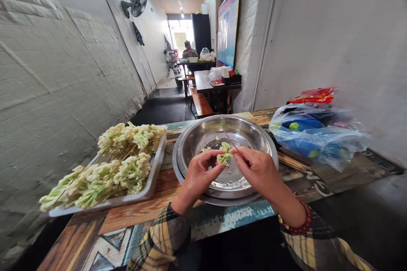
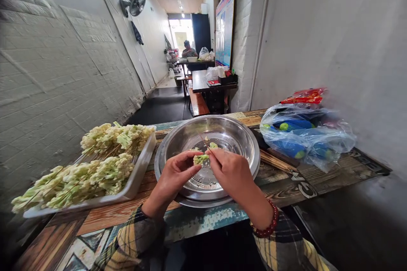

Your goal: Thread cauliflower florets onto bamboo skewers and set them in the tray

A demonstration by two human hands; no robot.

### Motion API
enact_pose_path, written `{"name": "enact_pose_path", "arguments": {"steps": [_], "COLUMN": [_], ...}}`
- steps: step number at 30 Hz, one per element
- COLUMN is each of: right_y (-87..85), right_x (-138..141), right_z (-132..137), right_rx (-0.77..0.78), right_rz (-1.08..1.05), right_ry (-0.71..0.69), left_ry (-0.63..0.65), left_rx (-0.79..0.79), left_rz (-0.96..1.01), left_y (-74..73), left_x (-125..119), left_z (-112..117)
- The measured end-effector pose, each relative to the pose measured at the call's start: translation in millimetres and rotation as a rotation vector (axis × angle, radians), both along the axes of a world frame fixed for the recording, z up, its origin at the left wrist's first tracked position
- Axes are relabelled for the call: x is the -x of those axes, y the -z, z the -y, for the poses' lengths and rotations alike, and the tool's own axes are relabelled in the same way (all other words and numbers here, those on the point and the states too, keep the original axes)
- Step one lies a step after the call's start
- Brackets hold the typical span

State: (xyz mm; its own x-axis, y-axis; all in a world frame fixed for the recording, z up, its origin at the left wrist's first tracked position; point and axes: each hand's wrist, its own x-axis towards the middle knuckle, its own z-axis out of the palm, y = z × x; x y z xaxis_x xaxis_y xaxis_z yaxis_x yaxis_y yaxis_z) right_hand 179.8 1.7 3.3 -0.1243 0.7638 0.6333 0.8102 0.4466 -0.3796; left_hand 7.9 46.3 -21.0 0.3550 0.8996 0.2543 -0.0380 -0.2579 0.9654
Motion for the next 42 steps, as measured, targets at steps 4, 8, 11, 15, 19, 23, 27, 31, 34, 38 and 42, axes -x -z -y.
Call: {"name": "enact_pose_path", "arguments": {"steps": [4, 8, 11, 15, 19, 23, 27, 31, 34, 38, 42], "right_y": [0.9, 3.3, 6.3, 6.0, 3.1, 14.2, 29.0, 33.7, 33.1, 31.3, 29.4], "right_x": [5, 9, 13, 11, -2, -5, 1, 5, 7, 7, 6], "right_z": [0, -4, -10, -20, -11, 11, 26, 29, 28, 28, 26], "right_rx": [-0.007, -0.002, 0.017, 0.060, 0.176, 0.309, 0.370, 0.380, 0.355, 0.330, 0.312], "right_rz": [0.133, 0.302, 0.328, 0.109, -0.350, -0.477, -0.503, -0.447, -0.392, -0.378, -0.367], "right_ry": [-0.001, 0.059, 0.116, 0.173, -0.024, -0.241, -0.269, -0.277, -0.235, -0.193, -0.188], "left_ry": [-0.054, -0.096, -0.104, -0.071, -0.017, 0.026, 0.036, 0.054, 0.057, 0.053, 0.033], "left_rx": [-0.112, -0.213, -0.224, -0.075, 0.164, 0.305, 0.361, 0.357, 0.329, 0.281, 0.233], "left_rz": [-0.049, -0.107, -0.116, -0.055, 0.193, 0.377, 0.431, 0.442, 0.420, 0.372, 0.356], "left_y": [0.0, 1.8, 3.2, 1.3, -2.1, -3.2, -3.5, -3.0, -1.9, -0.4, 1.1], "left_x": [-2, -4, -4, -4, -1, 1, 1, 1, 0, -1, -2], "left_z": [1, -1, -2, -2, -3, -5, -5, -4, -2, -1, -1]}}
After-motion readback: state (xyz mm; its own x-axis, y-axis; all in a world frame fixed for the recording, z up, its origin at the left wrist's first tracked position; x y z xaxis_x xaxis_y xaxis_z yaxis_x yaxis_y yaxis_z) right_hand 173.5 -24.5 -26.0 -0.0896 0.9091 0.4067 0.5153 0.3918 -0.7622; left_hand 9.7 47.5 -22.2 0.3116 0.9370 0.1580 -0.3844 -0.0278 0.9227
